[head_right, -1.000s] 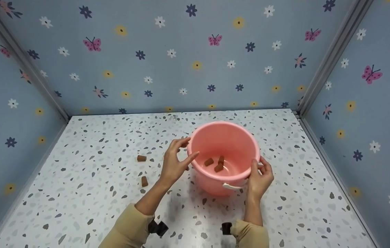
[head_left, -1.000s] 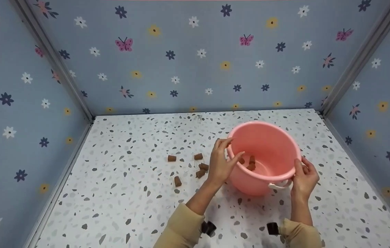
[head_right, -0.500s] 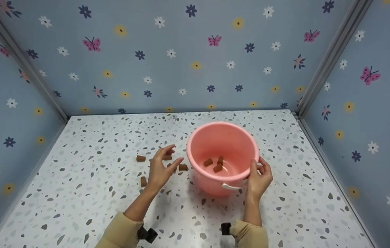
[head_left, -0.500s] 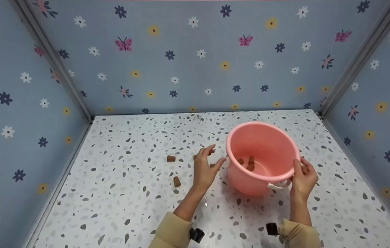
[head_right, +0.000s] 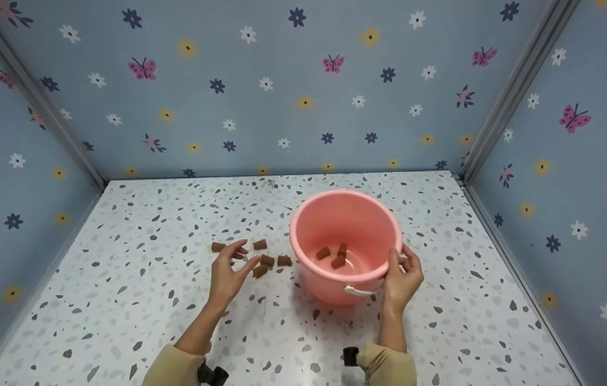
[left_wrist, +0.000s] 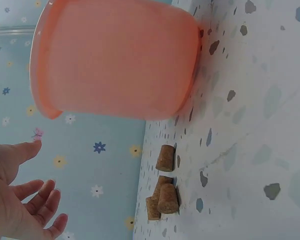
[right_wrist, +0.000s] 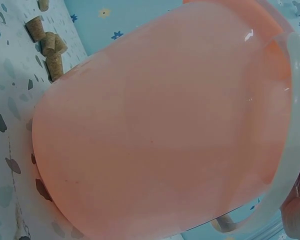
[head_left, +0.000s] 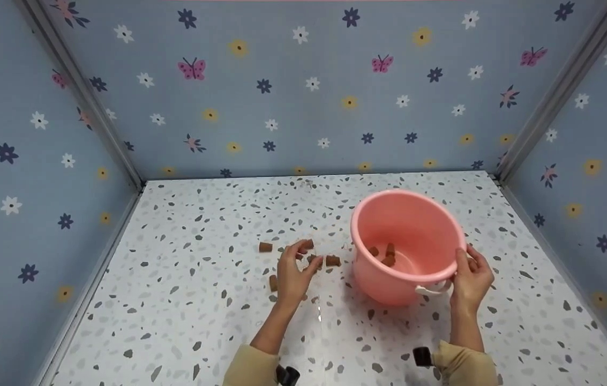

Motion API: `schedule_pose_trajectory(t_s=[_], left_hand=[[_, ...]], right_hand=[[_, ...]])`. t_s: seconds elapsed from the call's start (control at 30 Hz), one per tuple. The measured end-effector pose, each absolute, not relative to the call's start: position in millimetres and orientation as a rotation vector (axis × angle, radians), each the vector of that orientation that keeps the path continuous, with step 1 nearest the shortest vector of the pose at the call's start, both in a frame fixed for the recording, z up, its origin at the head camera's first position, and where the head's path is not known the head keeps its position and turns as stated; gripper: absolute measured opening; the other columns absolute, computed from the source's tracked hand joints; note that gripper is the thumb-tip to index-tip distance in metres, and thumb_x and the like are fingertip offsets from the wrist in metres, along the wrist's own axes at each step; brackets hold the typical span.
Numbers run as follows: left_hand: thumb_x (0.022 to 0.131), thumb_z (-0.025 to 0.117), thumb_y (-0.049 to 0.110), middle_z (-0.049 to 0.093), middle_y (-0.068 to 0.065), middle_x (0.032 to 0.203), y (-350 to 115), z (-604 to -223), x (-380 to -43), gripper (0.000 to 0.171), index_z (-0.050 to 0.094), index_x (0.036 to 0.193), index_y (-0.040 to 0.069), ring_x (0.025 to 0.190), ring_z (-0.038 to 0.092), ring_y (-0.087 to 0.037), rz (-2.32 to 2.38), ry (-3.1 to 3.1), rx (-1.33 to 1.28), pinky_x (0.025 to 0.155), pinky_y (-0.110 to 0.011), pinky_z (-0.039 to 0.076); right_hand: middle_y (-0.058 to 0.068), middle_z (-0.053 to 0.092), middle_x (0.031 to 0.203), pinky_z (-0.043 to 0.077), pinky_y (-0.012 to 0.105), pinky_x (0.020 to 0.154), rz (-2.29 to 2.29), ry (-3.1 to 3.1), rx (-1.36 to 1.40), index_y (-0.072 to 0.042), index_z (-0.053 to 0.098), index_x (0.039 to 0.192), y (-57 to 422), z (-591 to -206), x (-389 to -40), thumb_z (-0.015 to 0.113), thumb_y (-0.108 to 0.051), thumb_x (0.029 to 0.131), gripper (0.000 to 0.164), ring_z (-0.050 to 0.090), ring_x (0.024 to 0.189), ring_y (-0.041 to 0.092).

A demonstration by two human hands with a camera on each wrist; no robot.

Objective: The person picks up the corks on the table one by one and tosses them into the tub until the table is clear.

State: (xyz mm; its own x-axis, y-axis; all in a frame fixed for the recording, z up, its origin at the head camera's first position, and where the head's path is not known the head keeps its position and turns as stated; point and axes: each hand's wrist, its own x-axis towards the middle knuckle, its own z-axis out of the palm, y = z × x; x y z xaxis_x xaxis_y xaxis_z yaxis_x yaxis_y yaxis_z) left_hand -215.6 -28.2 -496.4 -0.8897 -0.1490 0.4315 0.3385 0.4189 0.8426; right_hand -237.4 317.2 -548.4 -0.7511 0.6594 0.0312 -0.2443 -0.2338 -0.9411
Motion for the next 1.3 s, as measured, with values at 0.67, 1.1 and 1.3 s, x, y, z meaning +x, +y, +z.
schedule_pose_trajectory(t_s=[0.67, 1.1, 1.3], left_hand=[[0.062, 0.079, 0.008, 0.051, -0.015, 0.081, -72.3, -548.3, -216.6, 0.043, 0.062, 0.099, -0.003, 0.072, 0.048, -0.028, -1.439, -2.173, 0.054, 0.063, -0.036, 0.041], [0.061, 0.080, 0.008, 0.051, -0.016, 0.085, -87.1, -572.3, -214.2, 0.046, 0.062, 0.101, -0.007, 0.074, 0.046, -0.027, -1.466, -2.242, 0.177, 0.066, -0.033, 0.037], [0.059, 0.081, 0.009, 0.052, -0.014, 0.084, -90.9, -579.5, -212.2, 0.046, 0.064, 0.099, -0.006, 0.075, 0.047, -0.026, -1.471, -2.261, 0.242, 0.066, -0.033, 0.037]], right_hand=[[0.019, 0.059, 0.083, 0.049, 0.029, 0.046, 1.921, -1.413, -0.426, -0.007, 0.062, 0.108, 346.1, -609.2, -268.6, 0.076, -0.025, 0.069, 0.045, 0.060, 0.061, 0.025], [0.019, 0.059, 0.087, 0.050, 0.030, 0.050, 1.925, -1.432, -0.471, -0.008, 0.062, 0.109, 348.2, -610.0, -269.1, 0.076, -0.027, 0.069, 0.047, 0.060, 0.066, 0.027], [0.019, 0.059, 0.090, 0.050, 0.030, 0.050, 1.912, -1.452, -0.490, -0.009, 0.062, 0.109, 348.8, -609.8, -269.3, 0.076, -0.029, 0.069, 0.047, 0.061, 0.068, 0.028]])
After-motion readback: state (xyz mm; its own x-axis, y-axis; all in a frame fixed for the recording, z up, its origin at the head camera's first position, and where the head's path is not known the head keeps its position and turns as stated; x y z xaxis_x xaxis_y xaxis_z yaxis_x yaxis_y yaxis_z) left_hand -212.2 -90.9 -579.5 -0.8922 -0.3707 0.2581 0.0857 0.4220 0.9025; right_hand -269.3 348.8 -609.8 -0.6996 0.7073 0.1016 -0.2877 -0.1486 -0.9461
